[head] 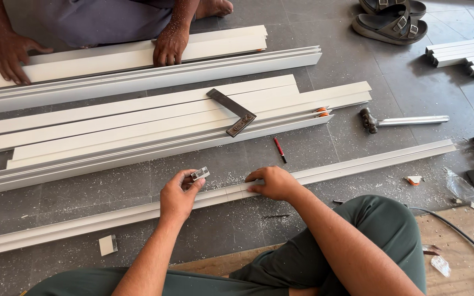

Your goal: The person sits on the floor assembling white ceiling panel profiles. They use a hammer to tap small metal brackets into the grooves of the profiles and a red power drill to make holes. A coworker assists by measuring and marking the profiles with a square and pencil.

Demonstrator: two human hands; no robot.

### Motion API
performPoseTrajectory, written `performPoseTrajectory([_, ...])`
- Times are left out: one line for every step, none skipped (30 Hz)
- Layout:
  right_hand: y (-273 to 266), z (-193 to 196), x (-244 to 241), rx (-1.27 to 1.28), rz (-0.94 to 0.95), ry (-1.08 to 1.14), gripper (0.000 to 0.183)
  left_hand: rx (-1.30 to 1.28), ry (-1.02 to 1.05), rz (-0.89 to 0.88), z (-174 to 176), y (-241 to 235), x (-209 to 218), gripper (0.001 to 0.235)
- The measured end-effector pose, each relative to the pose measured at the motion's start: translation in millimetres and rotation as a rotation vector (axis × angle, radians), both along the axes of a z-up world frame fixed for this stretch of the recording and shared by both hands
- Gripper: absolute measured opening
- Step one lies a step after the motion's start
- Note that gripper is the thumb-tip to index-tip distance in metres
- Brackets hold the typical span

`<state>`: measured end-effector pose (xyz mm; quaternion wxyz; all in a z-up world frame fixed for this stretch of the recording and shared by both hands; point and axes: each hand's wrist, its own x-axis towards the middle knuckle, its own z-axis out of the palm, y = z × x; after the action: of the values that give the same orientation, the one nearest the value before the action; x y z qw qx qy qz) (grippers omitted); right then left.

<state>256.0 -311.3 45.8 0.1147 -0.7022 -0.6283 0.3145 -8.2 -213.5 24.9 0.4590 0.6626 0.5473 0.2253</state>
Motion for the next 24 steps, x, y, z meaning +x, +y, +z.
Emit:
performPoseTrajectory([2, 0, 0, -0.033, -0.027, 0.008, 0.033, 0.011, 0.017, -0.006, 0, -1, 1, 0.035])
performPoseTrajectory([4, 0, 1, -0.067, -0.055, 0.016, 0.033, 0.021, 0.035, -0.013, -1, -1, 1, 0.035])
performPoseTrajectory([5, -1, 1, -0.101, -0.082, 0.024, 0.032, 0.023, 0.036, -0.014, -1, -1, 1, 0.035])
performPoseTrajectory([6, -3, 1, -0.075, -0.059, -0.012, 0.030, 0.024, 0.037, -0.015, -1, -1, 1, 0.035])
performPoseTrajectory([6, -6, -1, -0.051, -0.036, -0.048, 0.028, 0.024, 0.038, -0.016, -1, -1, 1, 0.036])
performPoseTrajectory([5, -10, -2, -0.027, -0.014, -0.084, 0.026, 0.024, 0.032, -0.014, -1, -1, 1, 0.035])
performPoseTrajectory([5, -13, -3, 0.013, -0.002, -0.107, 0.023, 0.024, 0.027, -0.011, -1, 0, 1, 0.035])
performPoseTrajectory([6, -17, -5, 0.053, 0.011, -0.130, 0.021, 0.023, 0.021, -0.008, -1, 0, 1, 0.034])
performPoseTrajectory([7, -21, -6, 0.093, 0.024, -0.152, 0.019, 0.022, 0.026, -0.012, 0, 0, 1, 0.033])
performPoseTrajectory([9, -23, -7, 0.123, 0.018, -0.156, 0.019, 0.021, 0.032, -0.016, 1, 0, 1, 0.032])
performPoseTrajectory([12, -25, -8, 0.153, 0.012, -0.161, 0.018, 0.020, 0.036, -0.021, 2, 1, 2, 0.032])
performPoseTrajectory([14, -25, -9, 0.183, 0.006, -0.166, 0.018, 0.040, 0.035, -0.022, 4, 1, 2, 0.031])
performPoseTrajectory([15, -25, -11, 0.181, -0.014, -0.173, 0.018, 0.060, 0.034, -0.023, 5, 0, 2, 0.031])
performPoseTrajectory([17, -24, -11, 0.179, -0.034, -0.180, 0.018, 0.081, 0.033, -0.023, 6, -1, 2, 0.031])
performPoseTrajectory([18, -22, -11, 0.175, -0.053, -0.188, 0.018, 0.101, 0.032, -0.035, 7, -1, 2, 0.031])
performPoseTrajectory([18, -20, -12, 0.182, -0.061, -0.173, 0.018, 0.122, 0.032, -0.048, 8, -2, 3, 0.031])
performPoseTrajectory([18, -18, -12, 0.190, -0.069, -0.159, 0.018, 0.142, 0.031, -0.060, 9, -2, 4, 0.031])
performPoseTrajectory([17, -16, -11, 0.197, -0.077, -0.145, 0.018, 0.130, 0.024, -0.077, 11, -3, 5, 0.031])
performPoseTrajectory([17, -14, -8, 0.240, -0.106, -0.106, 0.017, 0.119, 0.017, -0.095, 12, -4, 7, 0.030])
performPoseTrajectory([18, -11, -2, 0.284, -0.135, -0.067, 0.018, 0.108, 0.009, -0.113, 14, -4, 9, 0.029])
performPoseTrajectory([18, -8, 6, 0.326, -0.165, -0.030, 0.019, 0.152, 0.040, -0.155, 16, -6, 12, 0.030])
performPoseTrajectory([18, -6, 17, 0.306, -0.211, -0.036, 0.020, 0.197, 0.072, -0.198, 17, -7, 15, 0.030])
performPoseTrajectory([19, -3, 30, 0.286, -0.257, -0.040, 0.020, 0.241, 0.105, -0.241, 19, -8, 16, 0.030])
performPoseTrajectory([20, -2, 44, 0.266, -0.304, -0.044, 0.021, 0.266, 0.138, -0.248, 20, -9, 16, 0.031])
